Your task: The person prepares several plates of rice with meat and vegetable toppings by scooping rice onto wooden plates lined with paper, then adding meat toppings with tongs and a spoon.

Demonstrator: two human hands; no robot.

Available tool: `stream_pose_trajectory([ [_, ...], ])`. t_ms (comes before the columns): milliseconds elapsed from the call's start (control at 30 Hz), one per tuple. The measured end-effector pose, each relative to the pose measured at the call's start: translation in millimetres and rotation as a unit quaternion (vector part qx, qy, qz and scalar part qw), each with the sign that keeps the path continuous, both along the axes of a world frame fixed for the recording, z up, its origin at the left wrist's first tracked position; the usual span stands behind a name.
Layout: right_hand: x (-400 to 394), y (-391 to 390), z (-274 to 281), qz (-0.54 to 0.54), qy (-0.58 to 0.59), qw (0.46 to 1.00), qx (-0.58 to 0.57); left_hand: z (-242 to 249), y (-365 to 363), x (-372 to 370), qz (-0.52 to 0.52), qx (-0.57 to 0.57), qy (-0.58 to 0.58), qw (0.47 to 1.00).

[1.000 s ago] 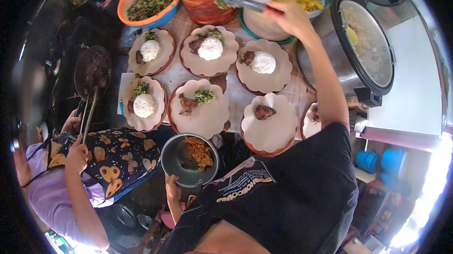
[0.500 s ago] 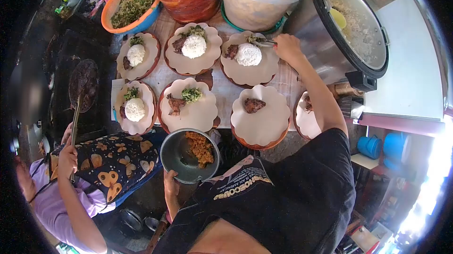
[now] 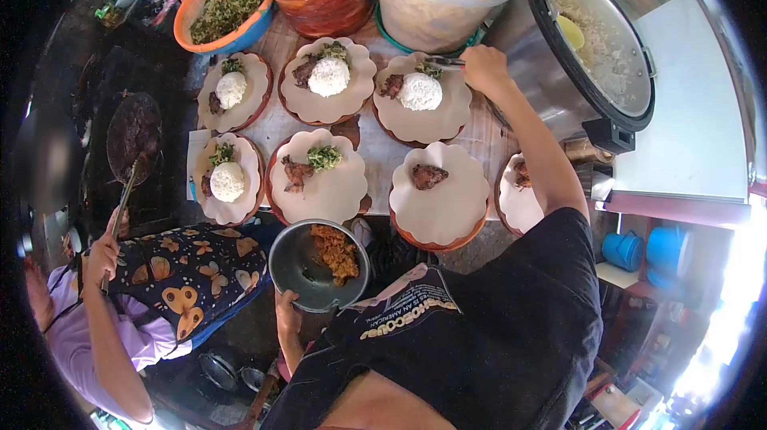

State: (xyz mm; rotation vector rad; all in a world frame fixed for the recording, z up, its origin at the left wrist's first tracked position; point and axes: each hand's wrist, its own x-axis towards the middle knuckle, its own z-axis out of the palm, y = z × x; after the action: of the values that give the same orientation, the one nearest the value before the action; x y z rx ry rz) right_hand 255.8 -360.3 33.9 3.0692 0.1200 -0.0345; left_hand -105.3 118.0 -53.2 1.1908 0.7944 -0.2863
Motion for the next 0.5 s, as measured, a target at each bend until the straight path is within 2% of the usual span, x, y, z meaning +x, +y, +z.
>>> stream_pose_trajectory([
  [200,-11.8,2.1,40.7,-0.032,0.002,0.999,0.026,-6.9,3.4,-4.2,0.036,-0.030,0.016,0.999],
  [267,-16.1,13.7,64.3,-0.012,-0.042,0.997,0.063,2.6,-1.2,-3.2,0.044,-0.026,0.001,0.999],
  [367,-8.2,61.4,100.1,0.054,-0.162,0.968,0.183,2.8,0.1,-1.9,0.068,-0.024,-0.001,0.997],
  [433,40.0,124.4,114.5,0.148,-0.241,0.941,0.186,0.1,3.3,-3.2,0.070,-0.027,-0.026,0.997],
  [500,78.0,185.0,123.6,0.162,-0.228,0.947,0.157,-3.8,6.3,-6.3,0.078,-0.020,-0.021,0.997],
])
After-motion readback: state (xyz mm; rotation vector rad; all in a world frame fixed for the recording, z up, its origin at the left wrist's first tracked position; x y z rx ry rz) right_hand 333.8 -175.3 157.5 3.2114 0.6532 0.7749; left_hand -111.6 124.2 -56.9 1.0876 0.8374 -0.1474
